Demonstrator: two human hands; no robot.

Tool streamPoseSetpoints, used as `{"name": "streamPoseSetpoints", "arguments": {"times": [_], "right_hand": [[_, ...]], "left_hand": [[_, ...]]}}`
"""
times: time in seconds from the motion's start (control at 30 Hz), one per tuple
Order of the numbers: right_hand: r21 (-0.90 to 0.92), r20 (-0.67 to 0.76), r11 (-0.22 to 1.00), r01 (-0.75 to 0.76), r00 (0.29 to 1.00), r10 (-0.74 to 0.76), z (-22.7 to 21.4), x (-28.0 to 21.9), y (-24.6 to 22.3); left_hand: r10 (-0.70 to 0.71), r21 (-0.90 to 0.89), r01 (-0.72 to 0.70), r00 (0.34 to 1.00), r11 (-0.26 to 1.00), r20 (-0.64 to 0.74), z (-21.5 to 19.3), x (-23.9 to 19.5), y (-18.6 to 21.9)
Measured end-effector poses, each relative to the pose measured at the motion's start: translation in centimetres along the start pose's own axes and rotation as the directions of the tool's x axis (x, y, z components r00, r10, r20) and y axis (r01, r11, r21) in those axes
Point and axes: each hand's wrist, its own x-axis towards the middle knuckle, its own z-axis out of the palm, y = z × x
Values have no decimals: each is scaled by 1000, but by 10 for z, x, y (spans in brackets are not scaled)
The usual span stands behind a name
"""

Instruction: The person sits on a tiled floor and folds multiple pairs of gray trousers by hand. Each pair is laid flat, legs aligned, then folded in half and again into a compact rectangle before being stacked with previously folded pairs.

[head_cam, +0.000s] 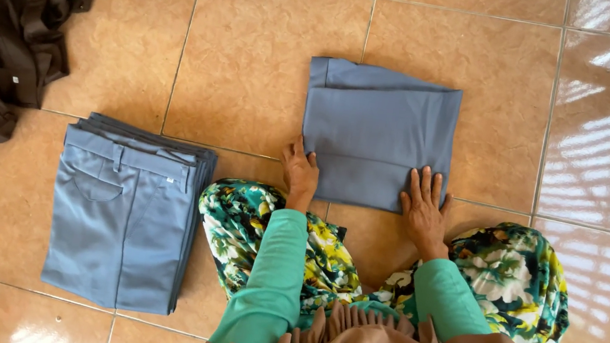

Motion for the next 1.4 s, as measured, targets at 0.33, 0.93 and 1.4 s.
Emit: {"name": "streamPoseSetpoints", "arguments": {"times": [0.33, 0.93, 1.4], "right_hand": [[-77, -508, 997, 27, 859, -62, 28, 22, -9], [-55, -492, 979, -196, 859, 144, 7, 135, 33], [-21, -250, 997, -73, 966, 66, 19, 198, 91]], "left_hand": [[558, 91, -557, 830, 826, 12, -17, -83, 97], [416, 512, -267, 886, 816, -202, 25, 24, 118], [539, 498, -521, 834, 693, 123, 37, 94, 84]]}}
